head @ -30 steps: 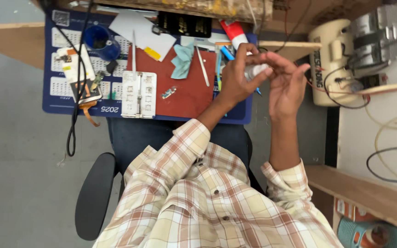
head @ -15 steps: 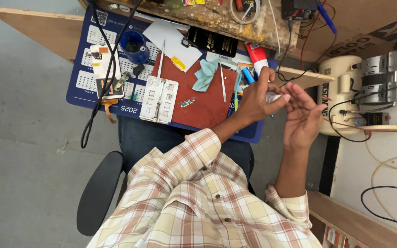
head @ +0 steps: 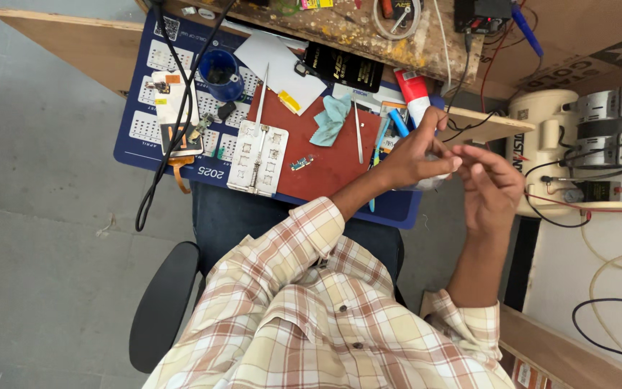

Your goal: The person cleans a small electronic circuit board using a cloth and a metal tool. They wipe the board, scrape it with the tool, and inspect it closely before placing it back on the workbench.

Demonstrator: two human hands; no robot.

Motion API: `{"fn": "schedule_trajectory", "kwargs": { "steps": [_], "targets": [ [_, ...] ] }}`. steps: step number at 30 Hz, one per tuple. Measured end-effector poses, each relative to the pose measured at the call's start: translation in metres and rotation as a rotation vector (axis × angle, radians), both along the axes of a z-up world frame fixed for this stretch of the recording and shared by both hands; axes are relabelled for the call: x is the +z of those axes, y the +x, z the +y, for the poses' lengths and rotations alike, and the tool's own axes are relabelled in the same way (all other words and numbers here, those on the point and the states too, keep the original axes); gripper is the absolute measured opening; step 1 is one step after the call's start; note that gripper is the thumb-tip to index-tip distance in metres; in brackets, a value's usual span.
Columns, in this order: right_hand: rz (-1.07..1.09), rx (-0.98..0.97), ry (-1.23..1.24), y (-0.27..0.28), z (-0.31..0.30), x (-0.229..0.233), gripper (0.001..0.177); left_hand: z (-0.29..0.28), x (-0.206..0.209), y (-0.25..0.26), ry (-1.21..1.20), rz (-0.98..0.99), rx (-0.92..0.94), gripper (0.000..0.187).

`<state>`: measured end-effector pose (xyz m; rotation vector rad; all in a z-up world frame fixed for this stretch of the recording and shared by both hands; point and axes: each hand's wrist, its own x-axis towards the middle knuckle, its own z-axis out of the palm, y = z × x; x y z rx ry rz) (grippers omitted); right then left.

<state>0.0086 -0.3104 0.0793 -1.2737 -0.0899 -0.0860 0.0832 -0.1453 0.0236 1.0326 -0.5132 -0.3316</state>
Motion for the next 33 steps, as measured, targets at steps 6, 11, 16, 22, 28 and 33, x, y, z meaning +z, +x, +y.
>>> {"fn": "schedule_trajectory", "kwargs": {
  "steps": [6, 11, 16, 22, 28, 33],
  "targets": [
    [-0.008, -0.097, -0.19, -0.009, -0.006, 0.003, 0.029, 0.001, 0.002, 0.001, -0.014, -0.042, -0.023, 0.061],
    [-0.006, -0.113, -0.178, -0.006, -0.006, 0.005, 0.028, 0.003, -0.001, 0.001, -0.041, -0.036, -0.065, 0.059],
    [-0.059, -0.149, -0.234, 0.002, -0.002, 0.01, 0.022, 0.006, 0.002, 0.004, 0.003, -0.001, -0.087, 0.06],
    [0.0, -0.372, -0.292, 0.012, 0.006, 0.011, 0.009, 0.004, 0.003, 0.001, 0.004, -0.026, -0.061, 0.057],
    [-0.131, -0.313, -0.362, 0.016, 0.015, 0.003, 0.011, 0.004, 0.001, 0.001, 0.005, -0.021, -0.064, 0.058],
    [0.045, -0.385, -0.391, 0.022, 0.013, -0.006, 0.01, 0.004, -0.003, 0.001, 0.078, -0.071, 0.001, 0.06]
  ]
}}
